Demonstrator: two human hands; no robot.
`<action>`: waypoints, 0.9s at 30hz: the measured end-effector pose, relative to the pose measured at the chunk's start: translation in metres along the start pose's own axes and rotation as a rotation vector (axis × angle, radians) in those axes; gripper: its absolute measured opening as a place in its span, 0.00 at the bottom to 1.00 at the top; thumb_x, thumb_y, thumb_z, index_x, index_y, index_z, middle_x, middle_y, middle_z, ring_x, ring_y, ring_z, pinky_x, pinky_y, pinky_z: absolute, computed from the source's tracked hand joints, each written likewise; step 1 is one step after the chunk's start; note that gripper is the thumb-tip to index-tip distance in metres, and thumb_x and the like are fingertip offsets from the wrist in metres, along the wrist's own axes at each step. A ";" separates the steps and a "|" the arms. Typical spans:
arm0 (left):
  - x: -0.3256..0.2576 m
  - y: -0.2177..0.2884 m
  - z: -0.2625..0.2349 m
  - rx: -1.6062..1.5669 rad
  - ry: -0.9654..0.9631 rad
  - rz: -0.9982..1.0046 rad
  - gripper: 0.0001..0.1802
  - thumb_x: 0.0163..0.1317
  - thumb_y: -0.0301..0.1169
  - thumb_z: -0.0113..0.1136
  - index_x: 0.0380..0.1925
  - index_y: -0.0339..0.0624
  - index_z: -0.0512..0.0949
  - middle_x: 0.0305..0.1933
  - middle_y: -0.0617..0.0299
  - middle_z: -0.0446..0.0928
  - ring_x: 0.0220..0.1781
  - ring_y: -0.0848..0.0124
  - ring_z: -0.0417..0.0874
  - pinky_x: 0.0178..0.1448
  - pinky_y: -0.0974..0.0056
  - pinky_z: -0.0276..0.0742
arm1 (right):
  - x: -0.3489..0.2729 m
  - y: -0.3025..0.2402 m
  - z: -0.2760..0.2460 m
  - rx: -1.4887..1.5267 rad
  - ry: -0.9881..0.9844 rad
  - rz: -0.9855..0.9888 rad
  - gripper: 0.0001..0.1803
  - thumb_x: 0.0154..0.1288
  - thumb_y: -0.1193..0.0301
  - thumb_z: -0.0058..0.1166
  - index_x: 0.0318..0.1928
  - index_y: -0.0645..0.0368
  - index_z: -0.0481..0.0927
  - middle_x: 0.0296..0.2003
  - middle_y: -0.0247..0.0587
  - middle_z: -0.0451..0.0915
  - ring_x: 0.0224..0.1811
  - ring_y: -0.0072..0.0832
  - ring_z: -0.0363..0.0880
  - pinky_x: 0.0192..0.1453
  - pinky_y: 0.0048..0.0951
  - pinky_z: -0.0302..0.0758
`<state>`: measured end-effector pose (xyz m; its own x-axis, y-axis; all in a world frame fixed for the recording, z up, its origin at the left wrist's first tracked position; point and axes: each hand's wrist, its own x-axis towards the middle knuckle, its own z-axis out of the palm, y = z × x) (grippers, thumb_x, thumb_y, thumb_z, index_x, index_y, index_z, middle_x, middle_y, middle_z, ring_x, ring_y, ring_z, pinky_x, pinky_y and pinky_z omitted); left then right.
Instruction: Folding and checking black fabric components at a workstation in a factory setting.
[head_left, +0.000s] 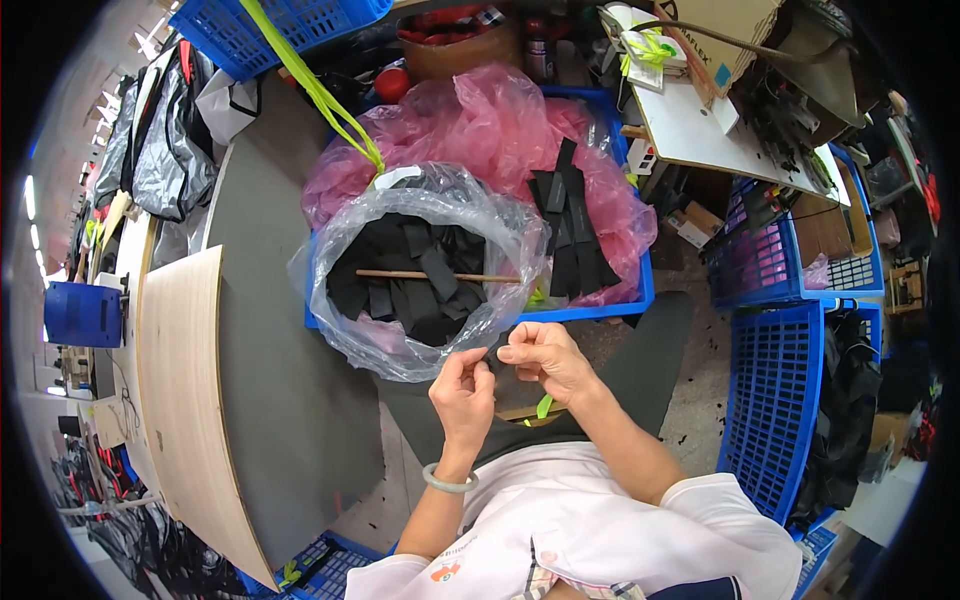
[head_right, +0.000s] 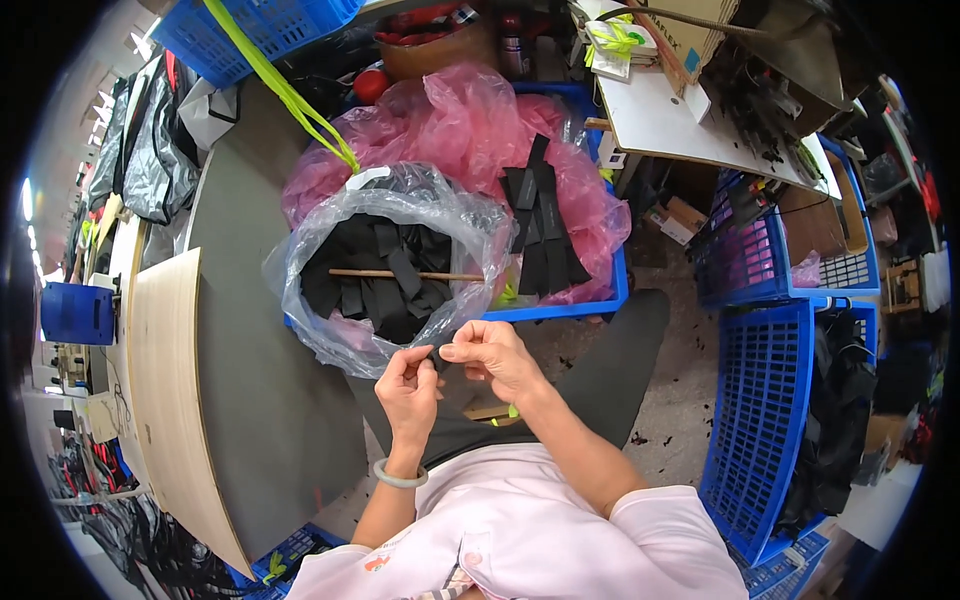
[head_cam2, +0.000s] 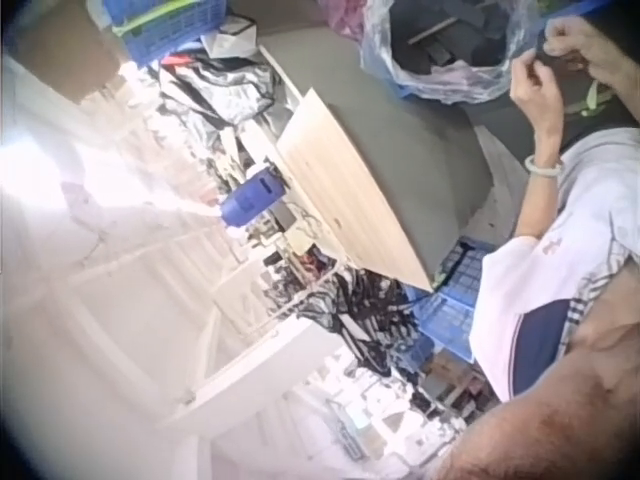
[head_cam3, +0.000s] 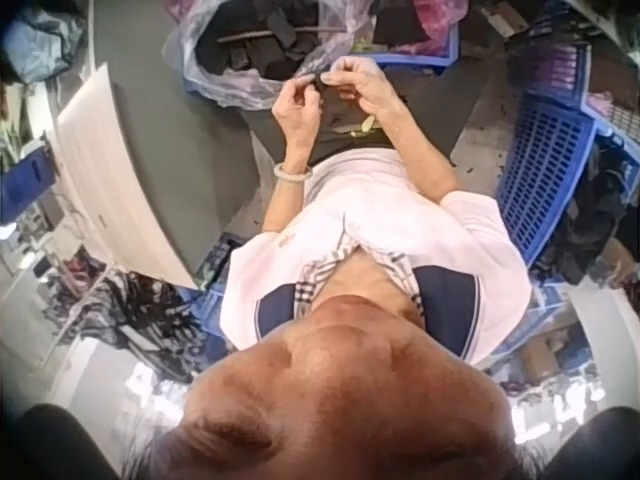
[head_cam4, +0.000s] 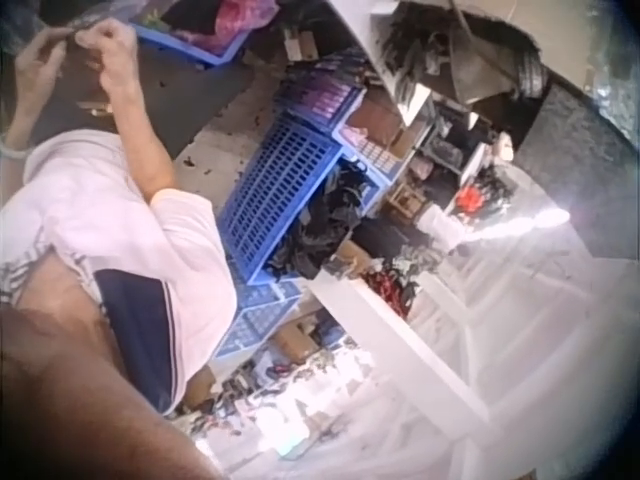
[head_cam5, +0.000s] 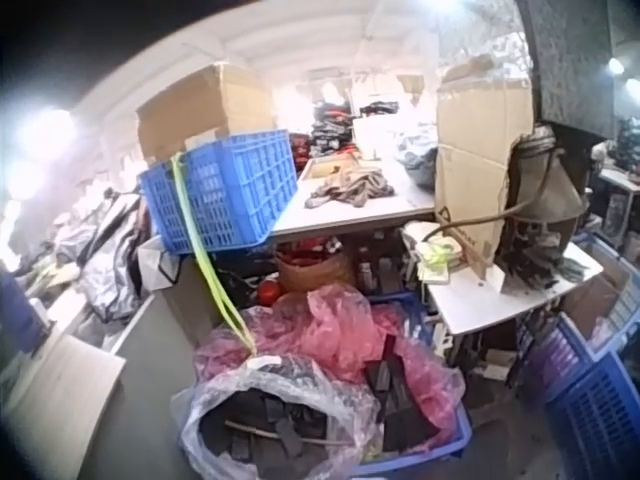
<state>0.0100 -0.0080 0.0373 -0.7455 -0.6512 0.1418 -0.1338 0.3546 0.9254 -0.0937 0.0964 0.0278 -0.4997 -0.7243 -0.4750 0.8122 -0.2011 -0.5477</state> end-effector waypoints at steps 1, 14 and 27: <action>0.003 0.001 0.000 -0.085 -0.015 -0.127 0.06 0.58 0.17 0.51 0.34 0.31 0.76 0.25 0.65 0.74 0.21 0.80 0.76 0.21 0.77 0.70 | 0.008 -0.004 -0.004 -0.152 -0.033 -0.025 0.09 0.53 0.74 0.63 0.24 0.55 0.74 0.18 0.26 0.73 0.15 0.12 0.64 0.18 0.14 0.58; 0.019 -0.026 0.002 -0.279 0.047 -0.491 0.06 0.60 0.18 0.48 0.35 0.31 0.74 0.22 0.62 0.74 0.19 0.80 0.74 0.20 0.76 0.67 | 0.234 -0.091 -0.160 -1.343 1.164 -0.208 0.19 0.50 0.59 0.62 0.33 0.63 0.81 0.34 0.56 0.81 0.40 0.50 0.80 0.43 0.47 0.76; 0.046 -0.014 0.019 -0.366 -0.035 -0.527 0.08 0.59 0.19 0.45 0.35 0.29 0.73 0.24 0.58 0.75 0.18 0.77 0.75 0.20 0.76 0.69 | 0.260 -0.107 -0.167 -1.266 1.149 -0.301 0.13 0.46 0.61 0.65 0.30 0.54 0.80 0.32 0.49 0.82 0.38 0.51 0.80 0.40 0.48 0.75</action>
<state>-0.0351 -0.0301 0.0239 -0.6623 -0.6510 -0.3710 -0.2617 -0.2630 0.9286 -0.3604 0.0397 -0.1517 -0.9748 0.1520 -0.1631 0.2199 0.7761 -0.5910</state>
